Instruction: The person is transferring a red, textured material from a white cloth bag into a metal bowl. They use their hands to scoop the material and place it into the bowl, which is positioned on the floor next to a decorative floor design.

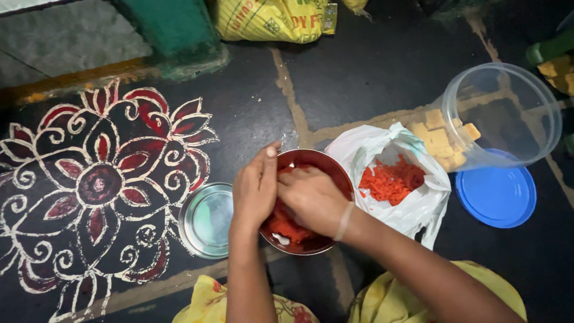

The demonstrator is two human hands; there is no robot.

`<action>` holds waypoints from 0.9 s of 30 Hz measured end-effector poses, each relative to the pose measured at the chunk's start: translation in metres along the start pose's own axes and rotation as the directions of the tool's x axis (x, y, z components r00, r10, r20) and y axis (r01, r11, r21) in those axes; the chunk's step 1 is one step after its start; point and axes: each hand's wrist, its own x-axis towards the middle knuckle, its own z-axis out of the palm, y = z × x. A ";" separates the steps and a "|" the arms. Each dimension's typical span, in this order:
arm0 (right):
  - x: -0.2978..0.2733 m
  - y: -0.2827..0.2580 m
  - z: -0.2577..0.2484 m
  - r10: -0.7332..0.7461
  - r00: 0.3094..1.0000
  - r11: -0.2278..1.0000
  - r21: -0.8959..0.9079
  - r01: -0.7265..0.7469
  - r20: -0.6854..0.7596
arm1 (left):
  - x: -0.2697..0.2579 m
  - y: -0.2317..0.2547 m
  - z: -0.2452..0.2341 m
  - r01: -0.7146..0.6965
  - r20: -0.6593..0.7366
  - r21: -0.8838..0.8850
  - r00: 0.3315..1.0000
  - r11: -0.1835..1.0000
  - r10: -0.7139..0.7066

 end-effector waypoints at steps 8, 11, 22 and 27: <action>-0.127 0.068 -0.064 0.617 0.765 0.740 0.467 -0.484 -0.184 | -0.008 0.029 0.015 -0.122 -0.028 0.188 0.991 0.975 0.129; -0.171 0.110 -0.028 0.756 0.652 0.575 0.525 -0.628 -0.048 | -0.016 0.047 0.039 -0.267 0.043 0.304 0.963 0.914 0.267; -0.171 0.107 0.029 0.532 0.821 0.724 0.392 -0.567 0.207 | 0.018 0.073 0.174 -0.501 0.509 0.786 0.857 0.363 0.082; -0.168 0.100 0.027 0.325 0.928 0.821 0.434 -0.372 0.181 | 0.040 0.050 0.177 -0.298 0.276 0.851 0.954 0.433 0.115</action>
